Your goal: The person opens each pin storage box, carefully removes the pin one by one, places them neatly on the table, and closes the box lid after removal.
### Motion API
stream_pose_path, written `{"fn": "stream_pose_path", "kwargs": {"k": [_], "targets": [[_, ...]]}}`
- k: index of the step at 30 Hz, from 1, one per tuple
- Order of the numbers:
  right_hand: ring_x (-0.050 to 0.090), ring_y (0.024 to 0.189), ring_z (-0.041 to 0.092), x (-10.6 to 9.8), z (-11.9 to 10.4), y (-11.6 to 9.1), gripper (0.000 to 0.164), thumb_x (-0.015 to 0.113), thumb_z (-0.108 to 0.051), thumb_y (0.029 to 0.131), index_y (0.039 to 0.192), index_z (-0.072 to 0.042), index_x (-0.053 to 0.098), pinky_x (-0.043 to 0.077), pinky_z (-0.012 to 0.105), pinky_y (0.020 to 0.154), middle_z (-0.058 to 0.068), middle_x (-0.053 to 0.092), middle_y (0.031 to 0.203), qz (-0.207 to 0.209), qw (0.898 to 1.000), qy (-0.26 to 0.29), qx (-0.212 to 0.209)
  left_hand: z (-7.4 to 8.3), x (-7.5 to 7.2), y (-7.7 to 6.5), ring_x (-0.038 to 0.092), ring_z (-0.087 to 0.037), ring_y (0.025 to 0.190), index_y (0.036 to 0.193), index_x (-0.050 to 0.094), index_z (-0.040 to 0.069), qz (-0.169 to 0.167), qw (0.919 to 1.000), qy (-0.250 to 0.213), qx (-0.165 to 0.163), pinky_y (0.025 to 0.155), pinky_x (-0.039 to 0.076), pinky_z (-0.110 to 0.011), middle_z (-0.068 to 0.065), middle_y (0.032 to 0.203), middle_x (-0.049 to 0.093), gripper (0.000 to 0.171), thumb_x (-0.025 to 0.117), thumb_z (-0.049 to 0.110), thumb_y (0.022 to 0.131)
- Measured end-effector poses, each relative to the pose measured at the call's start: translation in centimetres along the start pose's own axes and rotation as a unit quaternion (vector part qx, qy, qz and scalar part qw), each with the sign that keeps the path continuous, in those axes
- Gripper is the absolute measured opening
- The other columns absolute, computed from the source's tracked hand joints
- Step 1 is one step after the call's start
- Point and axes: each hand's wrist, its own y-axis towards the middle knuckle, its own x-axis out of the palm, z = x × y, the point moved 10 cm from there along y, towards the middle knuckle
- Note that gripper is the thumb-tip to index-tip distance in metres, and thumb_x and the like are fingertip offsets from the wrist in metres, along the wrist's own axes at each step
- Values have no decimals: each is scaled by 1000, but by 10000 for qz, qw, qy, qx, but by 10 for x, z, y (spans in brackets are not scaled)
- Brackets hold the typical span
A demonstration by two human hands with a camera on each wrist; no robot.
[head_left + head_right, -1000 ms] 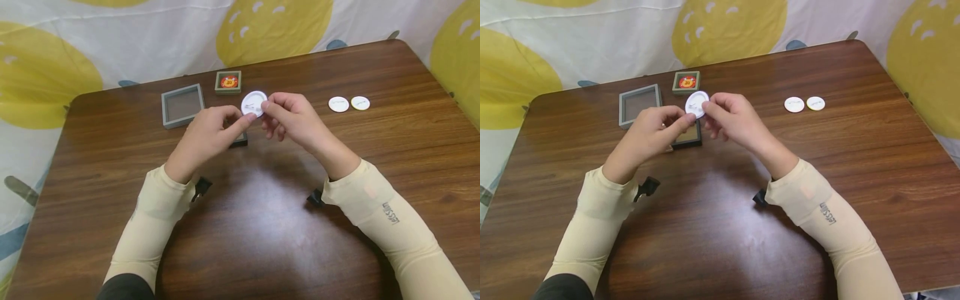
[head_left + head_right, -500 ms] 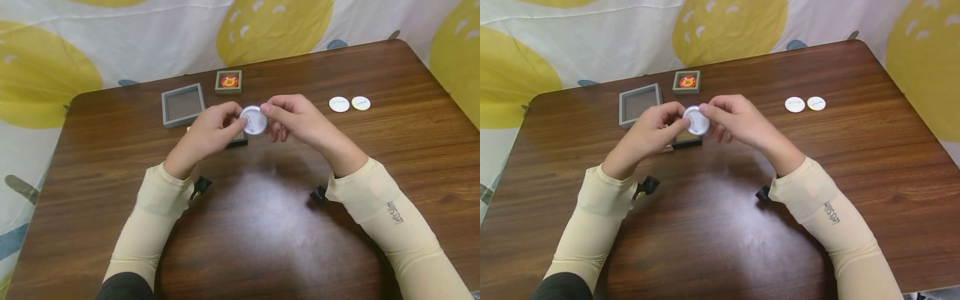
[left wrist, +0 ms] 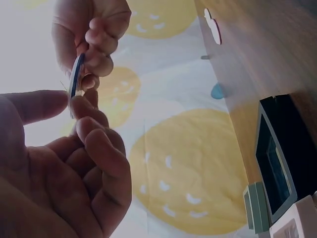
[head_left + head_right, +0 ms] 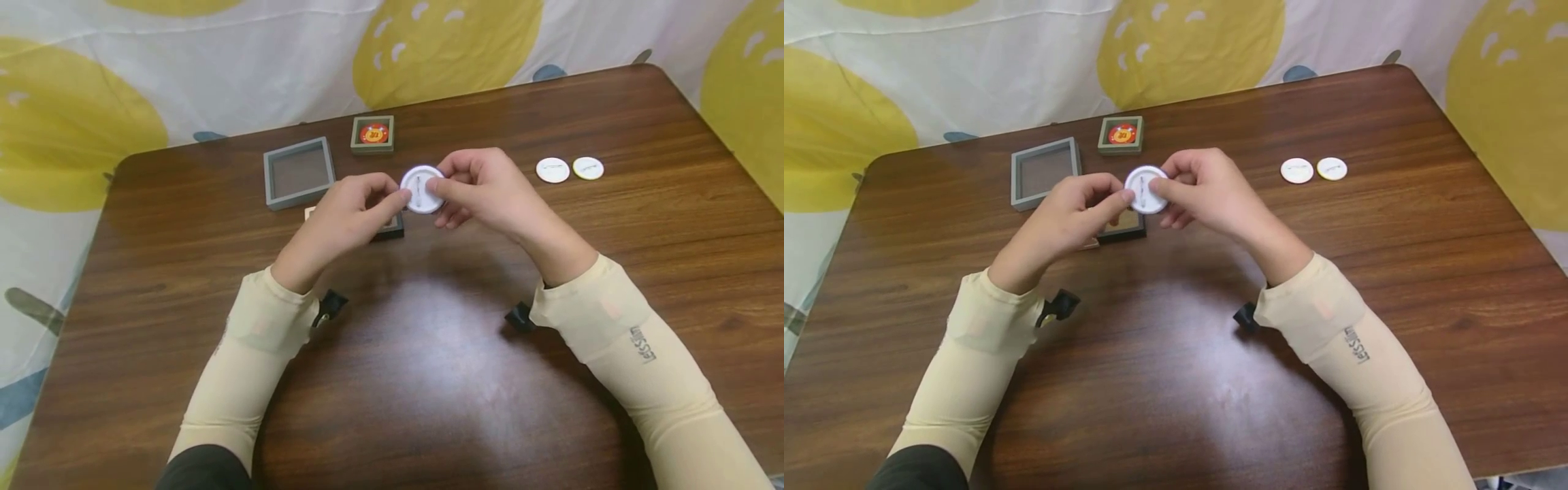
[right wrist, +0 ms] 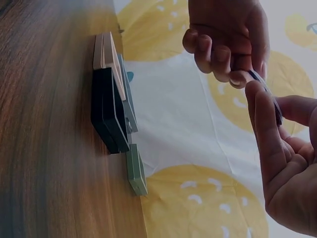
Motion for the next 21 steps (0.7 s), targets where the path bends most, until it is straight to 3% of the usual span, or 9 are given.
{"fn": "stream_pose_path", "kwargs": {"k": [4, 12, 21], "targets": [[67, 56, 13, -2, 0, 1, 15, 58, -5, 93, 97, 9, 60, 57, 27, 51, 4, 68, 69, 51, 9999, 135, 7, 2, 2, 1, 48, -16, 63, 93, 65, 2, -29, 9999, -33, 117, 56, 38, -28, -4, 69, 53, 23, 54, 23, 95], [66, 57, 16, 10, 0, -4, 26, 50, -14, 98, 98, 9, 63, 56, 28, 53, 8, 70, 70, -590, 9981, -169, 85, -1, -9, -1, 48, -16, 63, 96, 66, 4, 519, 9967, -617, -29, 56, 39, -26, -5, 73, 56, 20, 56, 20, 95], [65, 56, 16, 17, 4, -5, 28, 47, -15, 99, 98, 8, 63, 55, 27, 53, 5, 70, 68, -958, 9944, -378, 219, 2, -14, -1, 47, -15, 64, 94, 67, 2, 749, 9947, -701, 65, 57, 38, -26, -4, 72, 56, 21, 58, 21, 94]]}}
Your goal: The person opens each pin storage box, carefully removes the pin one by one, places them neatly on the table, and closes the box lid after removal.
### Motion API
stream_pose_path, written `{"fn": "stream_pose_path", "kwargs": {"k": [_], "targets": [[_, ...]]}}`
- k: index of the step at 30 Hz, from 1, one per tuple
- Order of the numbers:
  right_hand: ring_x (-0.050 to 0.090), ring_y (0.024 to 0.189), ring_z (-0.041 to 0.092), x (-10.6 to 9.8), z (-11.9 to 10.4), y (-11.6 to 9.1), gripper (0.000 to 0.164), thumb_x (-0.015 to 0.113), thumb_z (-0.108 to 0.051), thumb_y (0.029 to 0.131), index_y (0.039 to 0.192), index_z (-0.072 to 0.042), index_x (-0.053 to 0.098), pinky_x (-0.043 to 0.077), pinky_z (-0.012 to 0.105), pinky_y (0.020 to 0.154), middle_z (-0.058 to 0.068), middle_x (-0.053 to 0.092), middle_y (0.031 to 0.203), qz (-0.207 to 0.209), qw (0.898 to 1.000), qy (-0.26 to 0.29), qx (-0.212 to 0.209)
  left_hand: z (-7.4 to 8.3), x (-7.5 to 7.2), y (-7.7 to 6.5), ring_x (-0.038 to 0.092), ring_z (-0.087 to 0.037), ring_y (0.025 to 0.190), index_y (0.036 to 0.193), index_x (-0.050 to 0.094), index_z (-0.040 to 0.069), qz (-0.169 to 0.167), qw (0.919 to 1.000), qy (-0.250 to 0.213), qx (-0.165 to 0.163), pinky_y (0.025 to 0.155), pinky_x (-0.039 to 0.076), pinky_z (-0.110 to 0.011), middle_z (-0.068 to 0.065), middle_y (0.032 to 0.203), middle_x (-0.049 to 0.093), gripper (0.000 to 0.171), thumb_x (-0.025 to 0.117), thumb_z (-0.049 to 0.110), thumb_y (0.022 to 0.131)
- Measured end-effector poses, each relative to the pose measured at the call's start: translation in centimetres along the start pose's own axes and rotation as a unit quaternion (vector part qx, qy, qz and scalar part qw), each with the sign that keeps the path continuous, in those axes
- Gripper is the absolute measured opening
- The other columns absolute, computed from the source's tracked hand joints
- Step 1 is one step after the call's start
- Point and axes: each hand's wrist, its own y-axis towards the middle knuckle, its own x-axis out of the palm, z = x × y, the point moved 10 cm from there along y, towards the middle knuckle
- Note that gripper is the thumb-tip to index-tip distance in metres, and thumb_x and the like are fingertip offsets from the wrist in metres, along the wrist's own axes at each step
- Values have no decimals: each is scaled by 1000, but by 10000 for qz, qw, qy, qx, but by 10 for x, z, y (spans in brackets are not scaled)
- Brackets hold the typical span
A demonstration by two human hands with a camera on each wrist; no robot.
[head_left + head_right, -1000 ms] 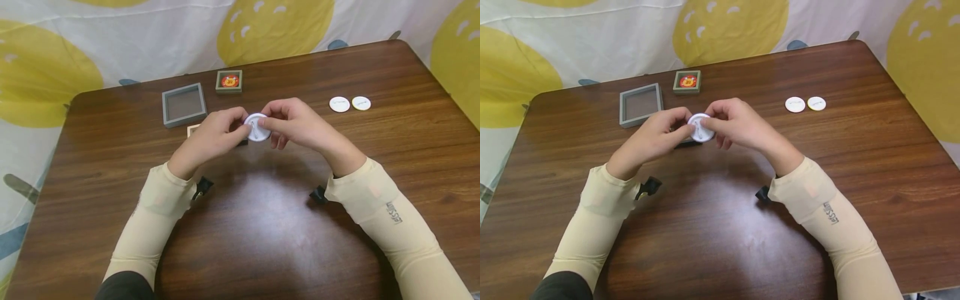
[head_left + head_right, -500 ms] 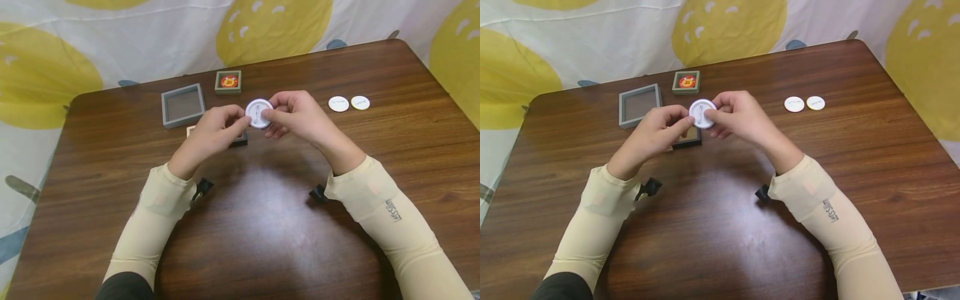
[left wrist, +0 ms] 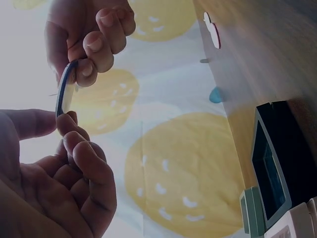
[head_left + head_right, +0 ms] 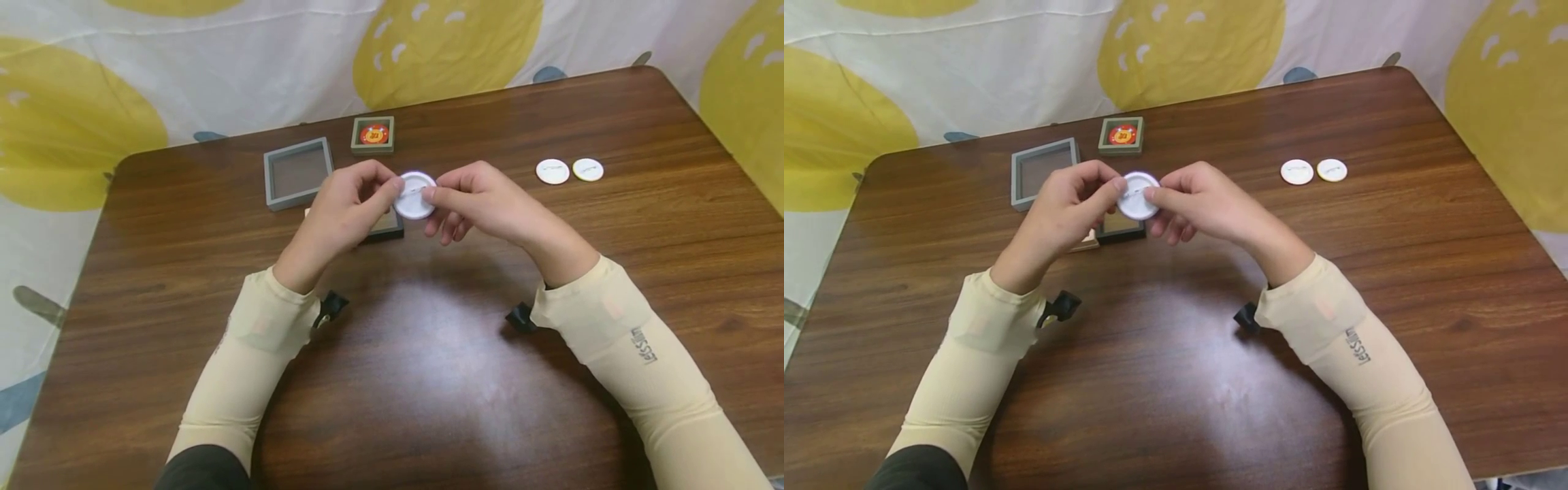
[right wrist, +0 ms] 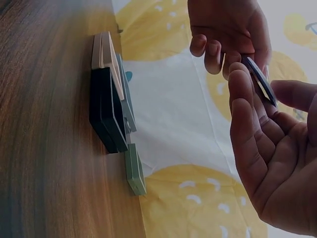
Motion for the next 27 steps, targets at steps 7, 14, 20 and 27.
{"fn": "stream_pose_path", "kwargs": {"k": [7, 14, 20, 27], "targets": [[65, 55, 16, -2, 1, 0, 28, 47, -15, 99, 96, 8, 63, 55, 27, 53, 4, 70, 66, -5, 10000, 25, 14, -2, 2, 0, 48, -16, 63, 96, 67, 3, -120, 9999, 95, -29, 57, 39, -26, -5, 72, 56, 22, 57, 22, 94], [65, 54, 15, -26, 12, 0, 29, 48, -16, 99, 94, 9, 62, 55, 26, 51, 4, 69, 63, 269, 9993, 94, 228, -3, 4, -1, 51, -18, 67, 102, 67, 6, -221, 9993, 298, -41, 61, 42, -29, -6, 77, 59, 22, 58, 23, 94], [65, 52, 12, -69, 24, -10, 29, 49, -19, 99, 92, 6, 62, 56, 25, 51, 1, 69, 62, 724, 9966, 296, 275, -4, 7, -1, 52, -18, 67, 103, 67, 8, -360, 9981, 486, -102, 64, 42, -29, -5, 82, 63, 20, 58, 23, 93], [66, 52, 15, -92, 20, -21, 26, 53, -21, 97, 89, 1, 64, 55, 26, 50, 4, 71, 63, 971, 9938, 549, -13, -1, 8, -1, 51, -17, 64, 105, 66, 10, -420, 9983, 395, 6, 61, 40, -28, -4, 80, 61, 19, 57, 23, 93]]}}
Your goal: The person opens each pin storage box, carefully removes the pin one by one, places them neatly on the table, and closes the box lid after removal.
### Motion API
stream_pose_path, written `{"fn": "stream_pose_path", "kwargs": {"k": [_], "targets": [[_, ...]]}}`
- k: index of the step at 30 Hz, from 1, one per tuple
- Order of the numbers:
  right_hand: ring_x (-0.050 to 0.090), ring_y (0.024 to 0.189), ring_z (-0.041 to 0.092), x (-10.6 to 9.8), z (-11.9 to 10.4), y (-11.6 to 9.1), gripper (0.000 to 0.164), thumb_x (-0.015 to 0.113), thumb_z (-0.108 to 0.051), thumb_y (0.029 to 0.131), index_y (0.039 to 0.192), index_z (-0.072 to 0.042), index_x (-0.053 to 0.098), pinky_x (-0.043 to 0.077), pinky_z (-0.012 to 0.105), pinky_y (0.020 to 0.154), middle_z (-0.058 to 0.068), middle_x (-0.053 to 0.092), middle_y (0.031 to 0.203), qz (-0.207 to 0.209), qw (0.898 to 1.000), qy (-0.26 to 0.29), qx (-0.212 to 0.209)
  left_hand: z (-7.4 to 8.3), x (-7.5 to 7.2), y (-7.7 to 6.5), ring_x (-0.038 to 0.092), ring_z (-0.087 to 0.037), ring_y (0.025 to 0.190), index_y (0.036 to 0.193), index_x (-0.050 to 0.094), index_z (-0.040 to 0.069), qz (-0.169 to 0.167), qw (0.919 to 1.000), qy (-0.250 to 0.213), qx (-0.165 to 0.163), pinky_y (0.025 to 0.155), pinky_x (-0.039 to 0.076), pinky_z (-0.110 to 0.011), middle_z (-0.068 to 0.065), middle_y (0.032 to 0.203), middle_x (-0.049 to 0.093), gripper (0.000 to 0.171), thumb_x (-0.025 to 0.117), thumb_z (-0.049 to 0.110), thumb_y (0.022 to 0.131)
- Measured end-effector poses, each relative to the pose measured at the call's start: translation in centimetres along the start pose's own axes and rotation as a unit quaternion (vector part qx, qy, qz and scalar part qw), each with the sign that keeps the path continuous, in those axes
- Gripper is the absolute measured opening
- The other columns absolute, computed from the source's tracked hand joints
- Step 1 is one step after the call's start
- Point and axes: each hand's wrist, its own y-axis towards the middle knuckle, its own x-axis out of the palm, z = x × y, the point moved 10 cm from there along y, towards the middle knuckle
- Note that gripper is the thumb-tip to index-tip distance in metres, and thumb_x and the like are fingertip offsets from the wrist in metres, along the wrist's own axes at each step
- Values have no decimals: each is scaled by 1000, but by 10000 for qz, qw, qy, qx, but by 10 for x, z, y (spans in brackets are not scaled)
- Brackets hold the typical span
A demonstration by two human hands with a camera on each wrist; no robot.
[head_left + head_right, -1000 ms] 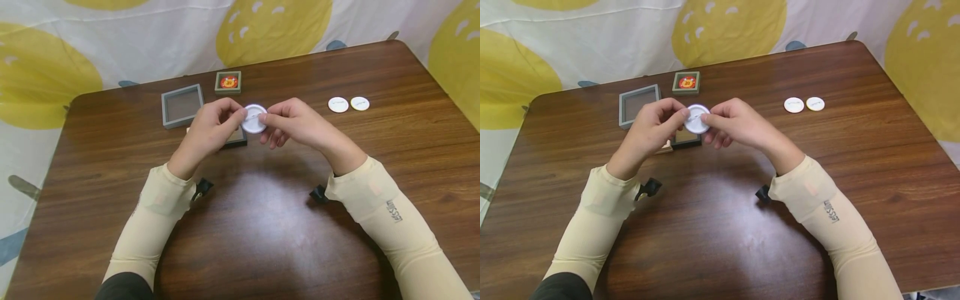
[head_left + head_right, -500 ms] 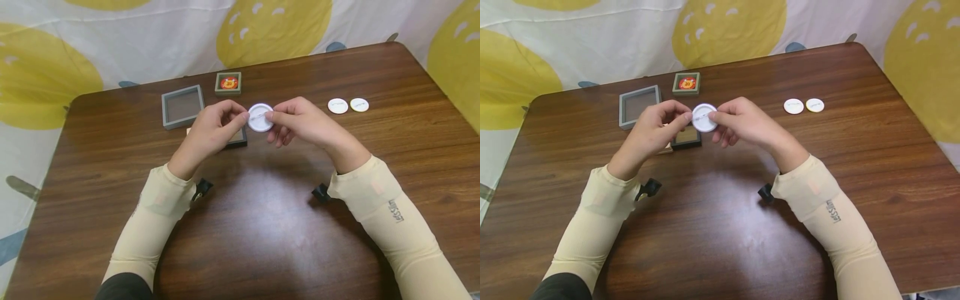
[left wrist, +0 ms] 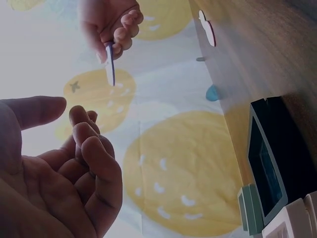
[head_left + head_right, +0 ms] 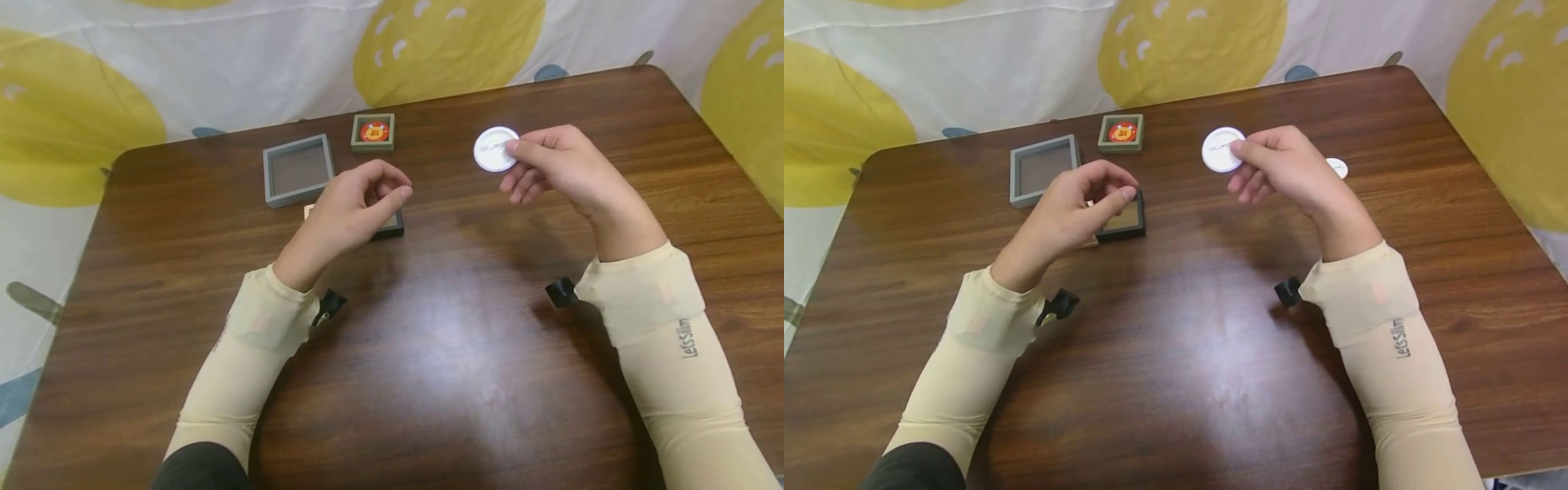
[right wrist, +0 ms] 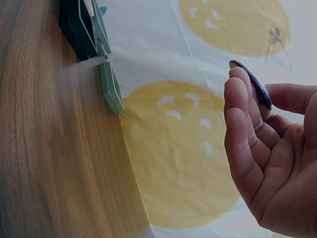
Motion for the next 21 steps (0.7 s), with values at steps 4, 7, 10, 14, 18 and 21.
{"fn": "stream_pose_path", "kwargs": {"k": [4, 7, 10, 14, 18, 21], "targets": [[66, 53, 14, 2, 1, 2, 26, 53, -21, 97, 89, 1, 64, 56, 26, 51, 4, 71, 63, -59, 9999, -76, 112, 0, 1, 0, 50, -16, 63, 105, 65, 9, -25, 10000, -53, 51, 59, 39, -27, -4, 78, 60, 19, 58, 22, 93], [65, 53, 14, -1, 2, 2, 26, 53, -20, 97, 89, 1, 64, 56, 27, 51, 3, 70, 63, -4, 9997, -167, 158, 0, 1, 0, 50, -15, 62, 105, 65, 9, -17, 9999, -66, 89, 58, 39, -26, -4, 78, 60, 19, 58, 22, 93], [65, 52, 15, -6, 5, 0, 26, 53, -21, 97, 90, 1, 64, 56, 26, 51, 3, 70, 62, 90, 9996, -187, 191, 0, 1, 0, 50, -14, 62, 104, 65, 9, -8, 9999, -63, 98, 58, 39, -26, -4, 78, 60, 18, 59, 22, 93], [65, 53, 14, -12, 14, -3, 25, 53, -22, 97, 90, 0, 64, 56, 26, 51, 3, 70, 62, 114, 9991, -176, 375, -1, 2, -1, 50, -15, 62, 104, 66, 10, -43, 9999, -25, 92, 57, 39, -26, -3, 77, 60, 18, 59, 23, 93], [66, 53, 14, -23, 19, -8, 24, 54, -23, 97, 90, -3, 65, 56, 26, 52, 1, 70, 62, 213, 9987, -210, 418, -1, 3, -1, 52, -19, 64, 103, 66, 11, -89, 9999, 15, 101, 58, 39, -27, -4, 78, 61, 18, 59, 24, 93], [66, 53, 14, -29, 15, -10, 25, 55, -24, 96, 87, -4, 66, 55, 25, 50, 1, 70, 62, 277, 9992, -142, 262, -1, 3, -1, 52, -19, 65, 103, 66, 11, -115, 9999, 63, 99, 59, 40, -28, -4, 79, 62, 18, 59, 24, 93]]}}
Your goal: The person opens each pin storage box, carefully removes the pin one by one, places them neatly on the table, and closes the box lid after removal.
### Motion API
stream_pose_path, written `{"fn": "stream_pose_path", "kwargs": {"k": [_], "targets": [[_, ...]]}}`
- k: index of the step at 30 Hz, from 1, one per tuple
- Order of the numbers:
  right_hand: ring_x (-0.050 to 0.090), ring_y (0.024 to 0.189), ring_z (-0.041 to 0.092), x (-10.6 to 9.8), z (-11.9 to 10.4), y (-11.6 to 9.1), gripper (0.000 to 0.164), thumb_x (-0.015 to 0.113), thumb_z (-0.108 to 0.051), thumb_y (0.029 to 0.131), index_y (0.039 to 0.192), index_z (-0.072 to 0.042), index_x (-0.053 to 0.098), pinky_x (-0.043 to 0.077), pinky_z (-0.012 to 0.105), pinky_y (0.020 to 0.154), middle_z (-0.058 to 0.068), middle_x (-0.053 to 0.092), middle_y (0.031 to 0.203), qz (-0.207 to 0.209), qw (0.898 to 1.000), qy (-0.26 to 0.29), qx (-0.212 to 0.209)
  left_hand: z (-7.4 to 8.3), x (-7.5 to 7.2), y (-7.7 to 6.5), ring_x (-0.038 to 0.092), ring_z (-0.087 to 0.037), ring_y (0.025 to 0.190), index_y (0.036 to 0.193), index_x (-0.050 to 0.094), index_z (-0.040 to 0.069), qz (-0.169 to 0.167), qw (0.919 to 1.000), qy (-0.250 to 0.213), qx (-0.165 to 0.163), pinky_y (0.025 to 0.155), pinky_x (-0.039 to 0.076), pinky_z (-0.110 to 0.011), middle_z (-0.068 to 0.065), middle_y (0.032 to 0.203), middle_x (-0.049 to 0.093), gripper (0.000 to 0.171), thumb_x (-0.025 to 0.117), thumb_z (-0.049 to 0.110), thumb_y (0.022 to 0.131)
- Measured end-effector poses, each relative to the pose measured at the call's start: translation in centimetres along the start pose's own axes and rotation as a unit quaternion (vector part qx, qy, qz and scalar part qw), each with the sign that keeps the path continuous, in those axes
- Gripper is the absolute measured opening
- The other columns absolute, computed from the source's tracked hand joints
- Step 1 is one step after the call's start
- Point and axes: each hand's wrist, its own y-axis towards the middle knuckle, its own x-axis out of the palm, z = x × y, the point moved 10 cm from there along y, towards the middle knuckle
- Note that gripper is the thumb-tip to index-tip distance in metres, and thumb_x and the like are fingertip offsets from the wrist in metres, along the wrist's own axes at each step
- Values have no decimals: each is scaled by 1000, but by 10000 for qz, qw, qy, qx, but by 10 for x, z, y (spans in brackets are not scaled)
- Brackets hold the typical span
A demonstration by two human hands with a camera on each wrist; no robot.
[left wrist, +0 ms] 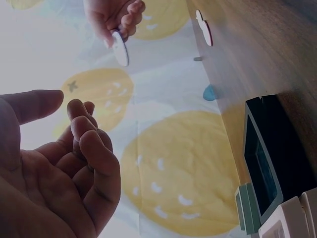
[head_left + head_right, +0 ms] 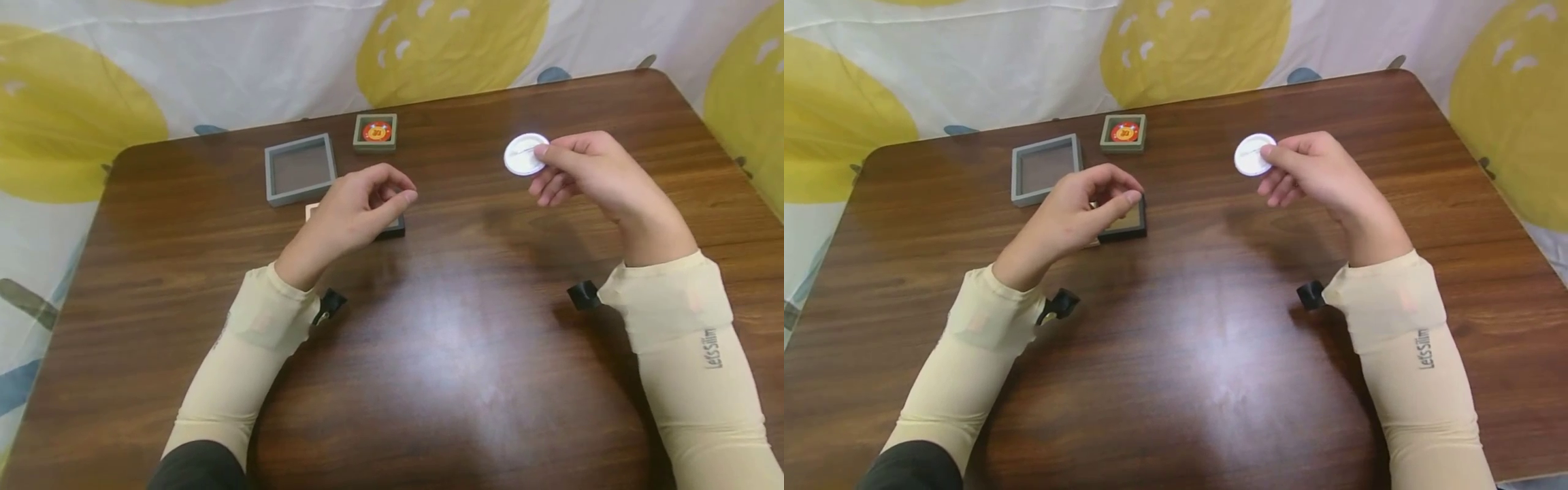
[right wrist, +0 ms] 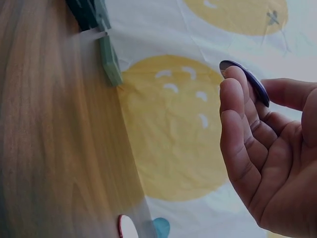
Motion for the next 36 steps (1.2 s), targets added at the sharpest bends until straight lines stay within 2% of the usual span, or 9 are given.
{"fn": "stream_pose_path", "kwargs": {"k": [4, 12, 17, 20, 23, 26, 30, 36], "targets": [[66, 52, 15, 0, -5, 0, 26, 56, -25, 95, 86, -3, 67, 55, 25, 50, 1, 70, 62, -46, 9999, 57, -131, 0, 1, 0, 52, -16, 65, 102, 66, 12, -37, 10000, 48, -13, 60, 40, -28, -4, 80, 63, 18, 59, 24, 92], [66, 53, 15, 1, -1, 4, 26, 56, -26, 95, 88, -3, 66, 56, 26, 51, 3, 71, 64, -80, 10000, -24, -21, -2, 1, 0, 50, -14, 64, 103, 66, 11, -43, 9999, 145, -10, 59, 40, -28, -3, 80, 62, 18, 59, 25, 92], [66, 55, 14, -17, 19, 9, 22, 58, -24, 95, 88, -7, 68, 57, 26, 53, 2, 72, 66, -5, 9987, -126, 486, -5, 2, -1, 51, -16, 65, 103, 66, 13, -88, 9998, 179, -63, 60, 40, -29, -2, 80, 62, 18, 59, 26, 92], [66, 57, 12, -31, 36, 10, 22, 57, -26, 95, 89, -7, 67, 57, 26, 54, 0, 72, 68, -78, 9939, -588, 930, -7, 4, -1, 52, -17, 65, 103, 66, 13, -124, 9997, 173, -70, 60, 40, -29, -2, 80, 62, 18, 59, 27, 92], [65, 59, 11, -43, 48, 8, 27, 55, -27, 96, 93, -2, 65, 57, 27, 54, -1, 71, 68, -224, 9857, -1152, 1205, -7, 5, -1, 52, -17, 66, 103, 66, 13, -154, 9997, 175, -65, 61, 41, -29, -2, 81, 62, 19, 59, 27, 92], [63, 56, 10, -50, 60, 7, 29, 51, -26, 98, 92, 1, 61, 56, 26, 51, -2, 67, 64, -310, 9782, -1456, 1450, -8, 6, 0, 53, -17, 67, 103, 66, 14, -213, 9995, 201, -92, 61, 41, -30, -2, 82, 62, 19, 58, 27, 93], [61, 53, 10, -55, 70, 8, 28, 46, -24, 100, 88, -1, 57, 54, 26, 49, -3, 60, 61, -328, 9733, -1488, 1715, -10, 8, 0, 53, -20, 68, 104, 65, 14, -325, 9991, 245, -144, 61, 41, -30, -2, 83, 61, 20, 58, 28, 93], [62, 54, 11, -60, 72, 9, 29, 46, -24, 100, 90, 0, 58, 55, 27, 51, -2, 61, 61, -238, 9757, -1289, 1758, -9, 11, 0, 53, -22, 68, 105, 65, 14, -390, 9987, 287, -143, 61, 41, -30, -2, 83, 60, 21, 57, 29, 93]]}}
